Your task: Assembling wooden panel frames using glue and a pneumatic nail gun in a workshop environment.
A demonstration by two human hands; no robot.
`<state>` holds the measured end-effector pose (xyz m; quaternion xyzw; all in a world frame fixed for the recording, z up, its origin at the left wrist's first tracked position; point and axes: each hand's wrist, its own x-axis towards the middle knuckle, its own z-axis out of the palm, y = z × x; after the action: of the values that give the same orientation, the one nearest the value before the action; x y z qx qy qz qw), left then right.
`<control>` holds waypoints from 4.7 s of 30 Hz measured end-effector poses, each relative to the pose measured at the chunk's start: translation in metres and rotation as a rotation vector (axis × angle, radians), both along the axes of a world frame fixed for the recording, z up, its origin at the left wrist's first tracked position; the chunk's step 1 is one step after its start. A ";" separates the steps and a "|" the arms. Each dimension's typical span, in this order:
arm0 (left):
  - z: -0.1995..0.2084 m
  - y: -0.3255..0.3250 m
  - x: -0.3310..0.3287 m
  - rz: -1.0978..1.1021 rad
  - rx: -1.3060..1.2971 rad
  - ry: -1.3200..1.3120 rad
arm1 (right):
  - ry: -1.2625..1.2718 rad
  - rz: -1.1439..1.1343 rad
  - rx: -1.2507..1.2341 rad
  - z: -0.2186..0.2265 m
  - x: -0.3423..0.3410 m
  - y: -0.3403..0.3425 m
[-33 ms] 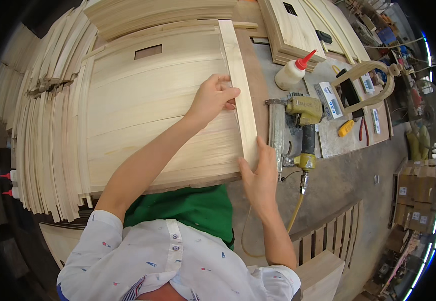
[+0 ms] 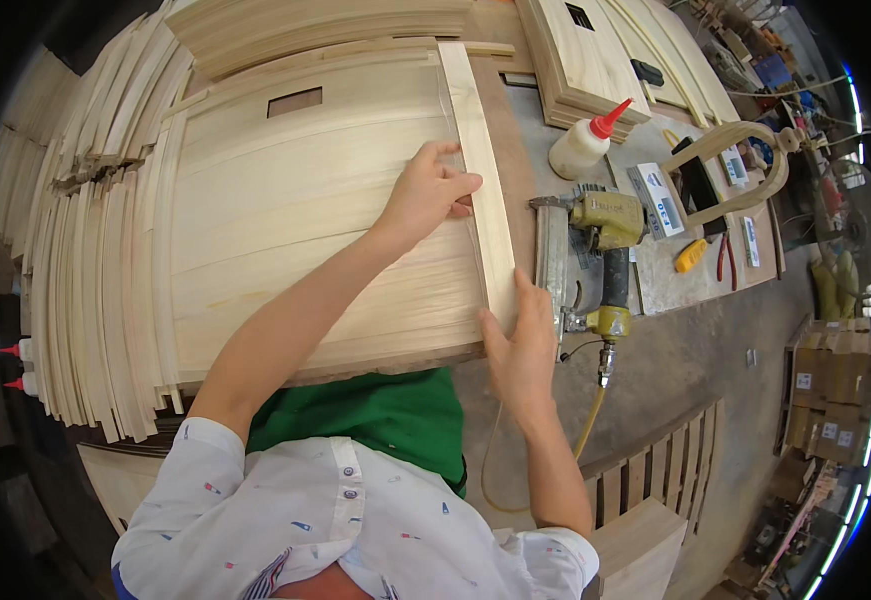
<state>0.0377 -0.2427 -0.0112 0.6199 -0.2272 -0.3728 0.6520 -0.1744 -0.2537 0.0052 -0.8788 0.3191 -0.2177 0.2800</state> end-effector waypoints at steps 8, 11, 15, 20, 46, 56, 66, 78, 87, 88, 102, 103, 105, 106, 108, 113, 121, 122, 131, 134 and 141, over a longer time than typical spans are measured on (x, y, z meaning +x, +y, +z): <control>-0.033 -0.034 0.032 0.110 0.041 -0.974 | 0.021 0.014 -0.066 -0.012 0.026 -0.029; -0.036 -0.037 0.044 0.056 0.079 -1.007 | 0.101 -0.007 -0.005 -0.008 0.040 -0.032; -0.040 -0.037 0.053 0.016 0.127 -1.003 | 0.101 0.000 0.019 -0.014 0.048 -0.035; -0.047 -0.040 0.055 0.105 0.088 -1.144 | 0.112 0.037 0.020 -0.017 0.052 -0.040; -0.038 -0.039 0.063 -0.292 0.108 -1.488 | 0.055 0.037 -0.077 -0.037 0.052 -0.046; -0.035 -0.035 0.073 -0.273 0.048 -1.554 | 0.023 0.018 -0.012 -0.037 0.060 -0.044; -0.052 -0.030 0.066 -0.175 0.277 -1.660 | -0.073 -0.130 -0.070 -0.011 0.026 -0.079; -0.053 -0.029 0.060 -0.110 0.204 -1.529 | 0.057 -0.367 0.771 0.004 -0.040 -0.175; -0.056 -0.029 0.061 -0.005 0.064 -1.470 | 0.075 -0.206 0.683 0.073 0.031 -0.144; -0.057 -0.028 0.061 -0.004 0.060 -1.462 | 0.130 -0.141 0.584 0.081 0.043 -0.142; -0.048 -0.028 0.060 0.033 0.084 -1.448 | 0.197 0.332 0.220 0.087 0.261 -0.208; -0.049 -0.028 0.060 0.046 0.064 -1.437 | 0.189 0.296 0.164 0.085 0.268 -0.207; -0.050 -0.027 0.060 0.055 0.053 -1.422 | 0.204 0.275 0.178 0.092 0.283 -0.201; -0.049 -0.027 0.061 0.061 0.042 -1.420 | 0.218 0.248 0.182 0.097 0.289 -0.198; -0.049 -0.028 0.061 0.064 0.032 -1.415 | 0.242 0.234 0.131 0.097 0.293 -0.197; -0.052 -0.030 0.062 0.090 0.025 -1.473 | 0.268 0.228 0.174 0.103 0.294 -0.189; -0.050 -0.027 0.062 0.033 -0.001 -1.474 | 0.238 0.267 0.162 0.115 0.230 -0.200; -0.050 -0.026 0.063 0.011 -0.017 -1.478 | 0.244 0.288 0.168 0.118 0.221 -0.200; -0.047 -0.004 0.036 -0.215 -0.059 -1.441 | 0.253 0.267 0.227 0.103 0.195 -0.188; -0.049 -0.002 0.038 -0.185 -0.067 -1.424 | 0.236 0.295 0.227 0.102 0.212 -0.179; -0.051 -0.004 0.036 -0.153 -0.108 -1.381 | 0.268 0.264 0.142 0.086 0.239 -0.183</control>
<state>0.0741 -0.2470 -0.0625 0.6641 -0.6512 0.0735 0.3599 0.0648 -0.4369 0.0914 -0.9123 0.2500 -0.0369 0.3223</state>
